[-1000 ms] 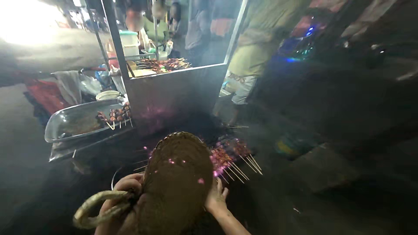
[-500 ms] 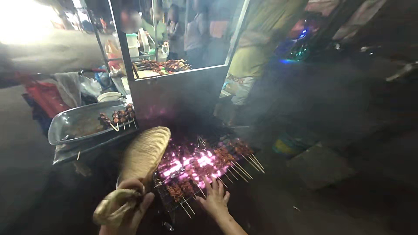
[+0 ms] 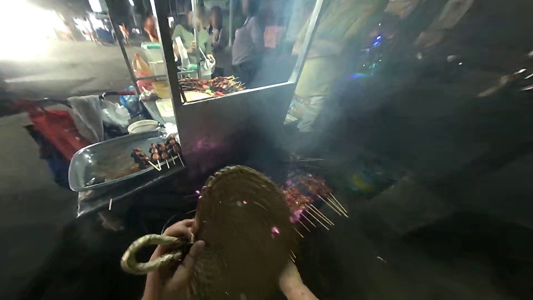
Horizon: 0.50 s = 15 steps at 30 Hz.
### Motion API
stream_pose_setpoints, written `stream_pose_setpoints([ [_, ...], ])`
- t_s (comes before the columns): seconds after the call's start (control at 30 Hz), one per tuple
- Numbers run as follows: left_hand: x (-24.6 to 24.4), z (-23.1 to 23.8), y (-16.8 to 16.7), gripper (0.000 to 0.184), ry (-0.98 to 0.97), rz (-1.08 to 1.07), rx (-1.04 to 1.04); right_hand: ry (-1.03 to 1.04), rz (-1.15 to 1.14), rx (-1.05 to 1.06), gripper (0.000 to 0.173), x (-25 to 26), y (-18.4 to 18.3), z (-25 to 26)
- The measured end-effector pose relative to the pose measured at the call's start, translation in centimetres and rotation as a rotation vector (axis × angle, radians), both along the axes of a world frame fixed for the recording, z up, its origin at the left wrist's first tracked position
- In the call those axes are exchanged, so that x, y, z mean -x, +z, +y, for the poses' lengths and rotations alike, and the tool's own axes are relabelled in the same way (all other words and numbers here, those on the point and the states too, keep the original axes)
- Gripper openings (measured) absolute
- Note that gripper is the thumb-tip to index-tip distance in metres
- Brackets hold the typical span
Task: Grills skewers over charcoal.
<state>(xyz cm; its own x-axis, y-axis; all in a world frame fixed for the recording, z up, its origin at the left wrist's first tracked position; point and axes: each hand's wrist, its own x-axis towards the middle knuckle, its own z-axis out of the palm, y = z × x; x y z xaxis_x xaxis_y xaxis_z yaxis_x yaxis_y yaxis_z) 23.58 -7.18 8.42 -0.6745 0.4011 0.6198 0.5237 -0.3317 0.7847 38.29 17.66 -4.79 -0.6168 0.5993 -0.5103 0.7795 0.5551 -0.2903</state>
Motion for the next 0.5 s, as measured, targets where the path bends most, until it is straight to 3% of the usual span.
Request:
stream_pose_setpoints([
  [0.07, 0.9, -0.5, -1.0, 0.015, 0.098, 0.08, 0.025, 0.096, -0.005, -0.084, 0.037, 1.5, 0.0, 1.3],
  [0.13, 1.1, -1.3, -0.6, 0.016, 0.06, 0.064, 0.032, 0.008, 0.118, -0.023, 0.038, 1.7, 0.0, 2.3],
  [0.23, 2.4, -2.7, 1.1, 0.02, 0.0, 0.108, -0.002, -0.198, 0.32, 0.283, 0.036, 2.0, 0.1, 3.2],
  [0.33, 3.3, -3.1, 2.5, 0.015, 0.108, 0.201, -0.019, -0.227, 0.212, 0.496, 0.034, 2.2, -1.1, 3.3],
  [0.5, 2.7, -3.7, 4.3, 0.022, -0.104, -0.001, -0.019, -0.142, 0.131, 0.304, 0.038, 2.2, -1.0, 2.6],
])
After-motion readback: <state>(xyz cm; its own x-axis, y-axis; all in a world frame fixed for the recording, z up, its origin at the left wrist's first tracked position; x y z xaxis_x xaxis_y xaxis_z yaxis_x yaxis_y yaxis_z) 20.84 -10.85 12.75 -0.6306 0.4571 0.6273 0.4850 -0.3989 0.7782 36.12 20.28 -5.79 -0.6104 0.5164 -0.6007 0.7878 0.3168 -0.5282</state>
